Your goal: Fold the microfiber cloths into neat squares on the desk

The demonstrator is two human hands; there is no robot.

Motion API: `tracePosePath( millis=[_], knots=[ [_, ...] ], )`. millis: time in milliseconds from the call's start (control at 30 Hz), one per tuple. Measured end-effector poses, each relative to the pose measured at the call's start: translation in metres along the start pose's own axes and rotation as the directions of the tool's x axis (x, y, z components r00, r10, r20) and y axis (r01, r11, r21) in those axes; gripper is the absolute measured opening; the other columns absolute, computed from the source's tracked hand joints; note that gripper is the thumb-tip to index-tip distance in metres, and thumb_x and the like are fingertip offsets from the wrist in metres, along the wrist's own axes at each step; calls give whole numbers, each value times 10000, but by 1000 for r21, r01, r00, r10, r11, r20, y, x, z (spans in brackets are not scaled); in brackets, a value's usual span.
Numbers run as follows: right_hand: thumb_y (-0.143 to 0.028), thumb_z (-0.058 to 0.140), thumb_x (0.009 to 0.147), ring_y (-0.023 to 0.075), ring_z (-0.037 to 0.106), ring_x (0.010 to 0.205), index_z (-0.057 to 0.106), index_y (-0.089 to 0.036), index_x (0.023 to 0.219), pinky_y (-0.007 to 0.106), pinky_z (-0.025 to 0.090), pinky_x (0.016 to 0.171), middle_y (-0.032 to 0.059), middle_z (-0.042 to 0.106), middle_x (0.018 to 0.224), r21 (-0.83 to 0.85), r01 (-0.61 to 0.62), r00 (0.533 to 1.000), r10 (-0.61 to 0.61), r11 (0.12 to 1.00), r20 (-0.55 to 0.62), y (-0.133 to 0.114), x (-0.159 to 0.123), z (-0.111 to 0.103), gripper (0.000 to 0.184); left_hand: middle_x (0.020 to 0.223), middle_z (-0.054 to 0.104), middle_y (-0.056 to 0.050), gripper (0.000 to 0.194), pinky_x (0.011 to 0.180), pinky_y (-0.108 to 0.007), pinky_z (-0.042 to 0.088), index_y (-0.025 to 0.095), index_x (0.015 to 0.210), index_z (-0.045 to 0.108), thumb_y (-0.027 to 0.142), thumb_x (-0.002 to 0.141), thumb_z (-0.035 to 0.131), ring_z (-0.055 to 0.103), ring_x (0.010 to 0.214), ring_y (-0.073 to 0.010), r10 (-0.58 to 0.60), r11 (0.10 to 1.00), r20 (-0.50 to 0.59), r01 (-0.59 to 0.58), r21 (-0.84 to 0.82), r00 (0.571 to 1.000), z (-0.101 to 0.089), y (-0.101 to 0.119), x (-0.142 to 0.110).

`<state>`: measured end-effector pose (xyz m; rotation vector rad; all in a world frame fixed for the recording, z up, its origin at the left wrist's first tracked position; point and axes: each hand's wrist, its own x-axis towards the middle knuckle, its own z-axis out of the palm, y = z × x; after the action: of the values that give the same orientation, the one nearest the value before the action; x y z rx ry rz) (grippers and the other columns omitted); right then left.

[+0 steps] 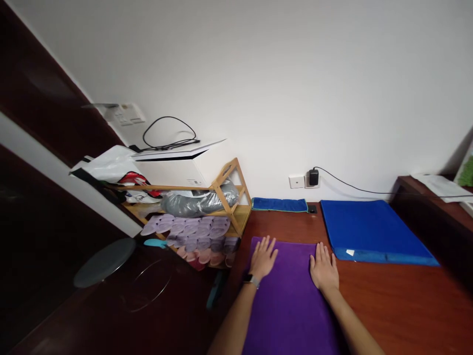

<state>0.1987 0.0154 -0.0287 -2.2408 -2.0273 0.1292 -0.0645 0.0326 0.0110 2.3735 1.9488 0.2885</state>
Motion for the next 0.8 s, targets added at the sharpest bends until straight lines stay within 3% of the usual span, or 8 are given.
tracePosePath(
  millis=[100,200,300,467,633,733,800],
  knots=[
    [-433,95,1029,234,197,1612,210,-58,1665,467,123,1305,107,204,1745,-12,1,1000,0,1000,27,0,1,-3,747,1716,330,-86,593,1297,-480,261,231,1630,370,468,1094,279,261,1599,-245,-27,998,27,25,60,999,-13,-50,0],
    [-429,111,1026,234,202,1611,204,-61,1666,459,140,1304,101,198,1745,-28,-1,998,3,1000,62,-1,3,-8,744,1717,325,-90,595,1292,-453,281,207,1635,357,441,1092,289,270,1595,-236,-26,997,29,24,70,999,-16,-67,2],
    [-394,157,1017,257,205,1610,236,-43,1655,479,133,1305,123,224,1737,-35,1,999,0,999,52,-1,6,-13,732,1717,317,-110,604,1297,-444,272,167,1633,360,427,1090,299,273,1593,-246,-47,996,7,46,75,999,-11,-65,3],
    [-402,177,1024,237,186,1615,270,-66,1654,440,159,1308,104,248,1734,37,126,992,-126,991,2,3,9,-7,720,1713,327,-102,599,1296,-450,278,181,1628,376,423,1084,313,291,1587,-246,-35,996,-27,37,82,999,-2,-64,3],
    [-457,188,1031,243,205,1610,270,-66,1654,458,158,1311,120,259,1727,91,124,992,-124,988,0,5,10,-3,739,1695,361,-121,589,1286,-477,303,170,1613,402,395,1074,330,328,1572,-256,-9,993,-29,13,114,1000,-11,-72,6],
    [-450,189,1033,246,210,1608,283,-51,1647,449,164,1310,125,258,1722,105,135,991,-136,985,0,4,10,-7,738,1680,385,-146,578,1294,-500,279,141,1597,423,361,1071,325,339,1568,-266,20,992,-77,-10,126,997,-20,-50,8],
    [-441,186,1034,252,213,1607,291,-39,1642,446,170,1309,133,259,1719,107,138,990,-138,985,-4,4,10,-10,737,1683,385,-142,575,1302,-489,260,130,1596,419,353,1082,291,316,1578,-255,98,992,-132,-85,97,986,-18,-14,9]
  ],
)
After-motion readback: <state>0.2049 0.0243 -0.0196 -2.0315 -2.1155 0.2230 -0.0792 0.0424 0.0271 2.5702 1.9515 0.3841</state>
